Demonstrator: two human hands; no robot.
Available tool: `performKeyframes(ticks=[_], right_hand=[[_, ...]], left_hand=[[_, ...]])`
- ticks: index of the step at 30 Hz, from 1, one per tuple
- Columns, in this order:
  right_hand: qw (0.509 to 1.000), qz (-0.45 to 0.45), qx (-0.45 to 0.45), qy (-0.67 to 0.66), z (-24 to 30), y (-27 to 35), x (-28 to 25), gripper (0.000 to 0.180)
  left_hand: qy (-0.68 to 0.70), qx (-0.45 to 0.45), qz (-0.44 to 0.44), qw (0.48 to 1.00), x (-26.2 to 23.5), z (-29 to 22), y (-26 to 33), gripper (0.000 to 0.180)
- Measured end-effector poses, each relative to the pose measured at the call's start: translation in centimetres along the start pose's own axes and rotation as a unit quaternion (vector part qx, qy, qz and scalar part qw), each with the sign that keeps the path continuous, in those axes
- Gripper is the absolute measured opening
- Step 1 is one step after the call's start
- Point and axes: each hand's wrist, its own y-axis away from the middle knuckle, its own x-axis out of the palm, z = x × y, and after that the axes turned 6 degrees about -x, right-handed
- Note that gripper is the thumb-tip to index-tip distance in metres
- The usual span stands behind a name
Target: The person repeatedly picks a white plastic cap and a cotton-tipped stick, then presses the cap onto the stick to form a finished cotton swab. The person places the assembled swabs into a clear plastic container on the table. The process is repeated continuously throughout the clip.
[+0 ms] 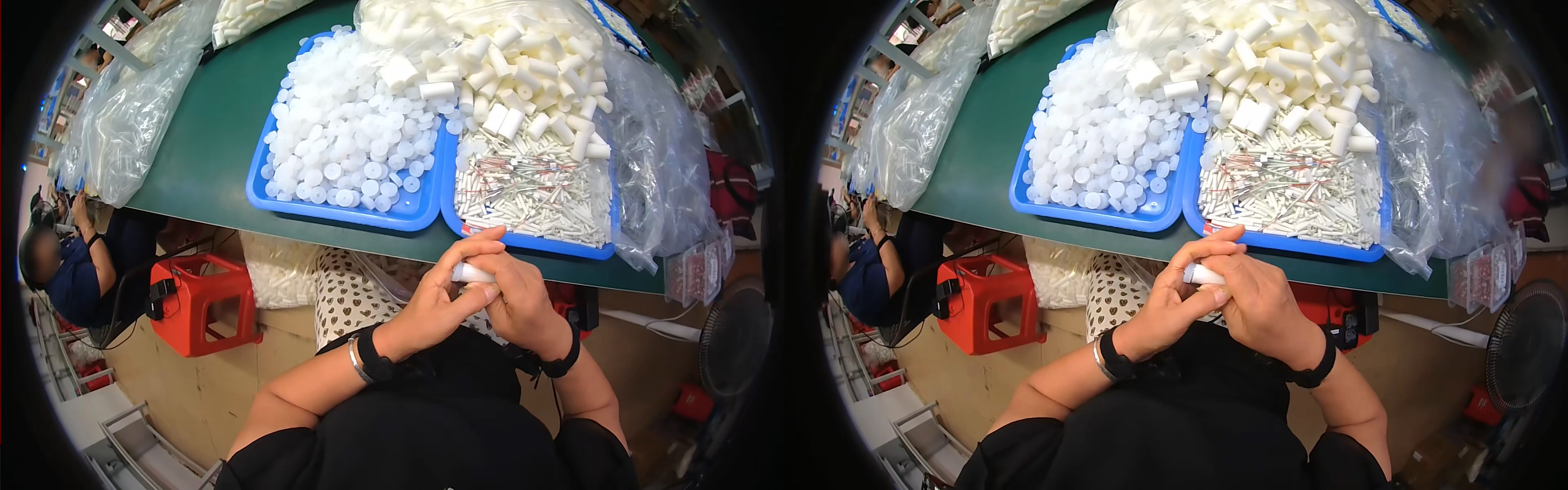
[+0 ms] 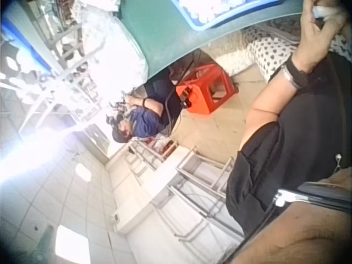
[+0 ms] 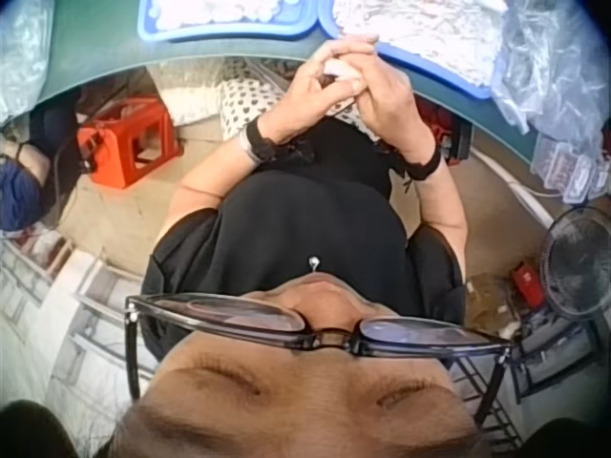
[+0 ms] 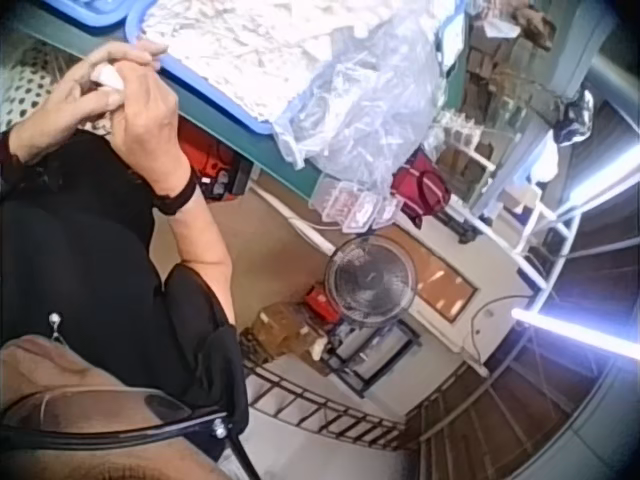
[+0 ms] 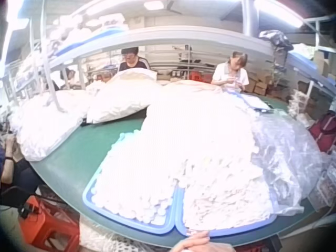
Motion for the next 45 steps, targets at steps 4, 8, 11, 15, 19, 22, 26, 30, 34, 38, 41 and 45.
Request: performKeyframes(ticks=[4, 8, 11, 15, 19, 22, 26, 30, 34, 38, 41, 45], right_hand=[[1.000, -0.007, 0.008, -0.014, 0.0, 0.5, 0.4, 0.026], [0.999, -0.008, 0.054, 0.003, -0.1, 0.2, 1.3, 0.029], [0.998, -0.024, 0.055, 0.017, 0.2, -0.3, 1.1, 0.031], [0.991, 0.004, -0.029, 0.129, -0.7, -0.3, 0.4, 0.031], [0.987, -0.002, -0.066, 0.144, -0.8, -0.3, 0.9, 0.029], [0.985, 0.000, -0.057, 0.164, 0.0, -0.5, 1.3, 0.028], [0.988, -0.029, -0.014, 0.153, 0.4, -0.3, 2.3, 0.021], [0.986, -0.058, 0.036, 0.153, 0.1, -0.5, 3.4, 0.025], [0.989, -0.051, 0.032, 0.137, 0.2, -0.5, 3.3, 0.029], [0.990, -0.007, -0.008, 0.142, 0.0, -0.3, 2.3, 0.031], [0.988, -0.011, -0.004, 0.157, 0.5, -0.4, 2.7, 0.028], [0.988, -0.038, 0.056, 0.139, 1.1, -0.9, 3.1, 0.021]], left_hand=[[0.023, -0.018, 0.022, 0.999, -0.2, -0.3, -0.1, 0.046], [0.180, -0.092, -0.004, 0.979, -0.1, -0.8, -0.3, 0.047], [0.289, -0.132, 0.001, 0.948, -0.7, -1.1, -0.6, 0.052], [0.335, -0.146, 0.006, 0.931, -0.9, -0.7, -0.4, 0.053], [0.400, -0.166, 0.017, 0.901, -0.7, -0.3, -0.2, 0.047], [0.459, -0.122, 0.021, 0.880, -0.1, 0.2, 0.2, 0.040], [0.460, -0.100, 0.012, 0.882, 0.1, 0.7, 0.2, 0.039], [0.409, -0.121, -0.006, 0.905, -0.1, -0.1, -0.2, 0.048], [0.399, -0.134, 0.004, 0.907, -1.0, -0.9, -0.3, 0.053], [0.363, -0.116, -0.003, 0.925, -0.3, -0.1, 0.0, 0.049], [0.393, -0.088, -0.002, 0.915, 0.0, 0.9, 0.2, 0.047], [0.374, -0.087, -0.011, 0.923, 0.2, -0.3, -0.4, 0.053]])
